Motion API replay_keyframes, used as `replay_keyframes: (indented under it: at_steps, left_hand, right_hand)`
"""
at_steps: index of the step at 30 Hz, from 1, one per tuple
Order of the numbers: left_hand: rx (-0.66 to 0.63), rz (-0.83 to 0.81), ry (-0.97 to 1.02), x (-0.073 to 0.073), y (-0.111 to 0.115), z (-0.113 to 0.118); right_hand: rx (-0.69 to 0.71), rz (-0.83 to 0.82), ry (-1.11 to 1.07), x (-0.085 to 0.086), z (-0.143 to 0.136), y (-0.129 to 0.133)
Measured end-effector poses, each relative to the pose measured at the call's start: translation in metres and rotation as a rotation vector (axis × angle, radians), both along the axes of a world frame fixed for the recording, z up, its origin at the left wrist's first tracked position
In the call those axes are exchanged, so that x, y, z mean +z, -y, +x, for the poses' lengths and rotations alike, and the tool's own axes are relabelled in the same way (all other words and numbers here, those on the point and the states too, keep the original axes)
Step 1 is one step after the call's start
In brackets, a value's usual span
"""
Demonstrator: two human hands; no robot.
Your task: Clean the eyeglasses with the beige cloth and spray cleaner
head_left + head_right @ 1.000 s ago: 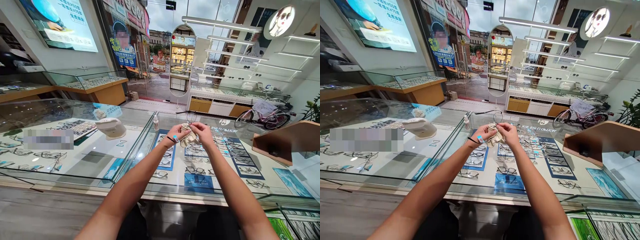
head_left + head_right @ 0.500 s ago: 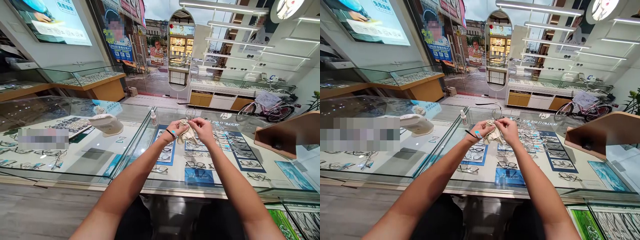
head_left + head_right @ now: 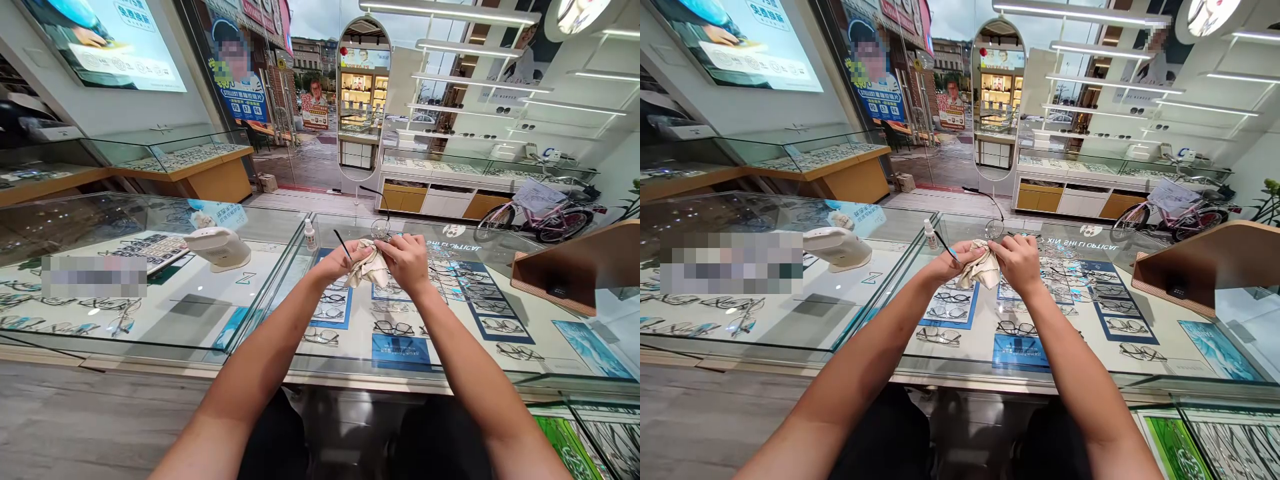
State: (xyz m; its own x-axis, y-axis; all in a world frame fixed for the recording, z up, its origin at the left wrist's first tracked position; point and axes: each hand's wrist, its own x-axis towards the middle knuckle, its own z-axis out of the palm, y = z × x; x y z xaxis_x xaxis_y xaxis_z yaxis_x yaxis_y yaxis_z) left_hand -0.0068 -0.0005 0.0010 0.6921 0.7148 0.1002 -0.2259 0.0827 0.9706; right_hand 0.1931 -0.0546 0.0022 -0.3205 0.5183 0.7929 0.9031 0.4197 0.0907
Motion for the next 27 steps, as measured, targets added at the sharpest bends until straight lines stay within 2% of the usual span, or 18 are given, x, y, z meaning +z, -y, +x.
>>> replay_keyframes:
  at_steps: [4,8,18,24,27]
  left_hand:
    - [-0.041,-0.072,-0.051,0.001,0.000,-0.005]
    - [-0.014,-0.084,-0.068,0.000,0.000,-0.003]
    - [0.027,0.069,-0.059,-0.008,-0.004,0.008]
    - [-0.029,-0.093,-0.072,-0.003,-0.003,-0.007]
    - [-0.038,-0.114,-0.074,-0.005,-0.005,-0.010]
  right_hand:
    - [0.010,0.019,0.026,-0.002,0.001,-0.001]
    - [-0.005,0.005,0.024,-0.004,0.001,-0.003]
    - [-0.011,-0.002,0.044,-0.005,0.003,-0.004]
    - [0.000,-0.022,0.054,-0.003,0.006,-0.005]
    - [0.008,-0.031,0.053,-0.002,0.005,-0.005]
